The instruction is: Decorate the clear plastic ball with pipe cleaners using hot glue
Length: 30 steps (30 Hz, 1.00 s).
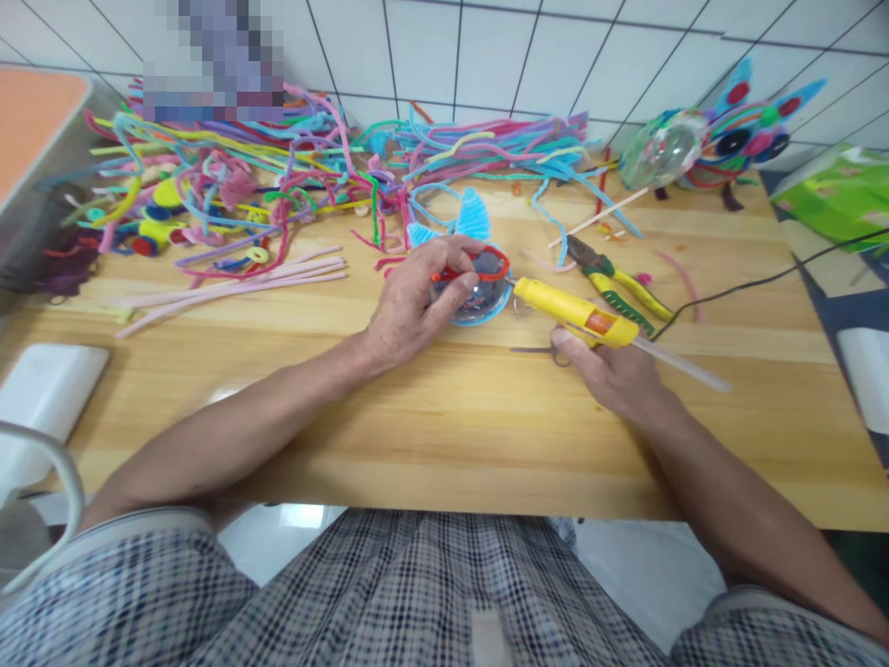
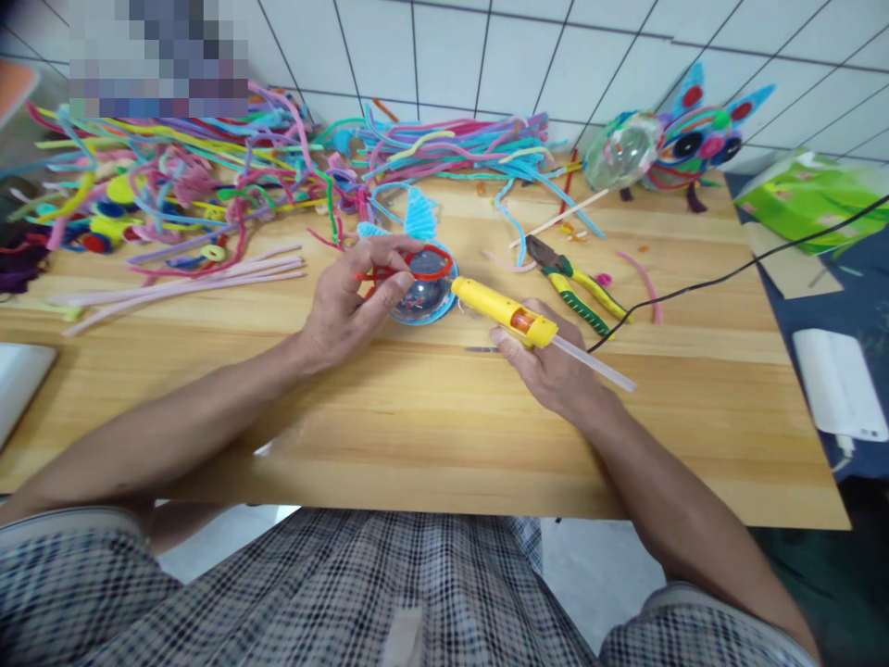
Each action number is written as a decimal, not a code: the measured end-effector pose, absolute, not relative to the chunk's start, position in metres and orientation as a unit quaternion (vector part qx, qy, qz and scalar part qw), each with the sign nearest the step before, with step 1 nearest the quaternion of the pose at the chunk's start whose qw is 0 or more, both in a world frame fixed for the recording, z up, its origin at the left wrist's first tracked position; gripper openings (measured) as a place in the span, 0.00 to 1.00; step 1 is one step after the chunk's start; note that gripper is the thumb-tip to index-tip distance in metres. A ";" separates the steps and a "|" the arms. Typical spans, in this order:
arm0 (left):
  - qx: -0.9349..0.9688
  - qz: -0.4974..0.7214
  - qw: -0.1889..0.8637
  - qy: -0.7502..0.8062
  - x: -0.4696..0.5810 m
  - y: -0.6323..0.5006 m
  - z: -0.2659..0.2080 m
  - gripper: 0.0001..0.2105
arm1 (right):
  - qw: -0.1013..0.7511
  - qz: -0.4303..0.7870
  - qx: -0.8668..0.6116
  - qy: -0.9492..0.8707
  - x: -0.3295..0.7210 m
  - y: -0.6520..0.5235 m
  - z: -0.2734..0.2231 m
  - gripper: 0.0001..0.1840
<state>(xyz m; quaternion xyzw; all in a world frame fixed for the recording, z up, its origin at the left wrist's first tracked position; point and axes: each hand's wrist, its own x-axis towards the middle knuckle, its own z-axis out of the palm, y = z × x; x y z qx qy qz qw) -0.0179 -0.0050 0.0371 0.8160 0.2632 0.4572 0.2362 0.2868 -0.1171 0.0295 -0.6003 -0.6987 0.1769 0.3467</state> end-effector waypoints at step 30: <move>0.812 0.452 0.246 0.276 -0.018 -0.006 0.038 0.15 | 0.339 0.181 -0.618 -0.686 0.290 -0.120 0.028 0.15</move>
